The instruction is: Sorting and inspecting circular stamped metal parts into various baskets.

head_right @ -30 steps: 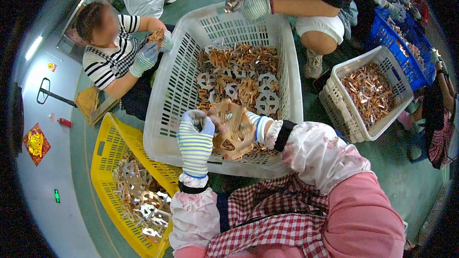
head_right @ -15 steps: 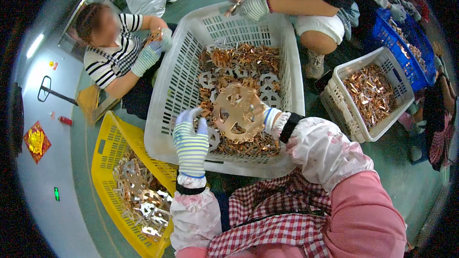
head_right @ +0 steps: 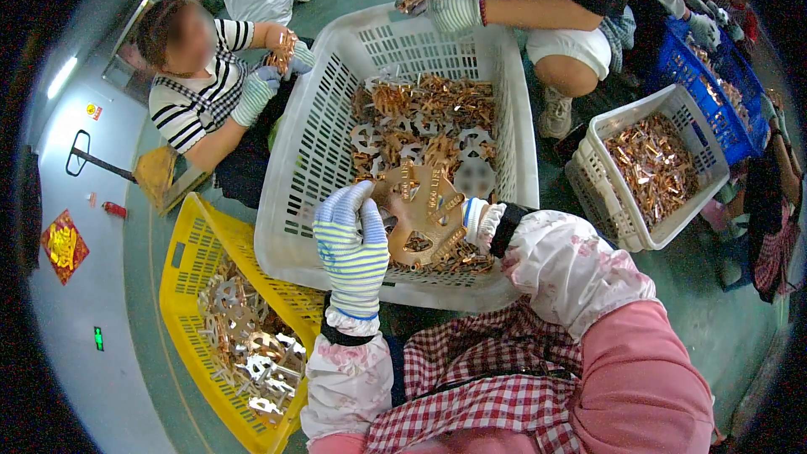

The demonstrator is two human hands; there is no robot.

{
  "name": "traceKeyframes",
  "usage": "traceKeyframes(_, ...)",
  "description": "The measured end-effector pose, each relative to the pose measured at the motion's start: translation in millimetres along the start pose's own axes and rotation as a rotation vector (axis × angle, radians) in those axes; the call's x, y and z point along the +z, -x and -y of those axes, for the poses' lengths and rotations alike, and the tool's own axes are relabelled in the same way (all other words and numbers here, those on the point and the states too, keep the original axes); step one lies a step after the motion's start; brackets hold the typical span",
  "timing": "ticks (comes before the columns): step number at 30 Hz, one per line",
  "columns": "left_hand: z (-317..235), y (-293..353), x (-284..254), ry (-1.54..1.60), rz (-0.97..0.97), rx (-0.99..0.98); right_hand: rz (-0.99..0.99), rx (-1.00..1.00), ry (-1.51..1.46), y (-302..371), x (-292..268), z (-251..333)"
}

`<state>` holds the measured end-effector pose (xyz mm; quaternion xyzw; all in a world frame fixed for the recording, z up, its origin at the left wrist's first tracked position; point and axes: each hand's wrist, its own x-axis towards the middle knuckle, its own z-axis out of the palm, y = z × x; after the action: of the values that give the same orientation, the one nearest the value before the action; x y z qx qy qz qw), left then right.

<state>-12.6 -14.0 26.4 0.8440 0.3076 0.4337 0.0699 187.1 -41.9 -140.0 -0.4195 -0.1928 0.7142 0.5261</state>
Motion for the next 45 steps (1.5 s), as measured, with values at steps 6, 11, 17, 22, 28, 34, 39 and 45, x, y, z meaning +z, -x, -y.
traceKeyframes(6,-3,1,2,0.021,-0.036,0.009,-0.035,0.059,-0.062,3,26,12)
traceKeyframes(11,-5,4,1,0.057,-0.026,-0.048,-0.065,0.109,-0.114,9,40,21)
traceKeyframes(17,-4,3,0,0.051,-0.034,-0.045,-0.096,0.172,-0.170,24,52,32)
traceKeyframes(22,-4,4,-1,0.029,-0.043,-0.013,-0.123,0.227,-0.217,34,65,40)
traceKeyframes(28,-17,-2,-2,0.057,0.134,-0.180,-0.153,0.293,-0.278,34,91,56)
traceKeyframes(34,-8,12,18,0.438,0.309,-0.474,0.026,0.206,-0.289,20,79,35)
traceKeyframes(39,-18,-6,2,0.869,0.443,-0.846,0.330,0.013,-0.272,11,37,5)
traceKeyframes(45,-6,0,-4,1.013,0.457,-0.965,0.378,0.122,-0.235,35,70,25)
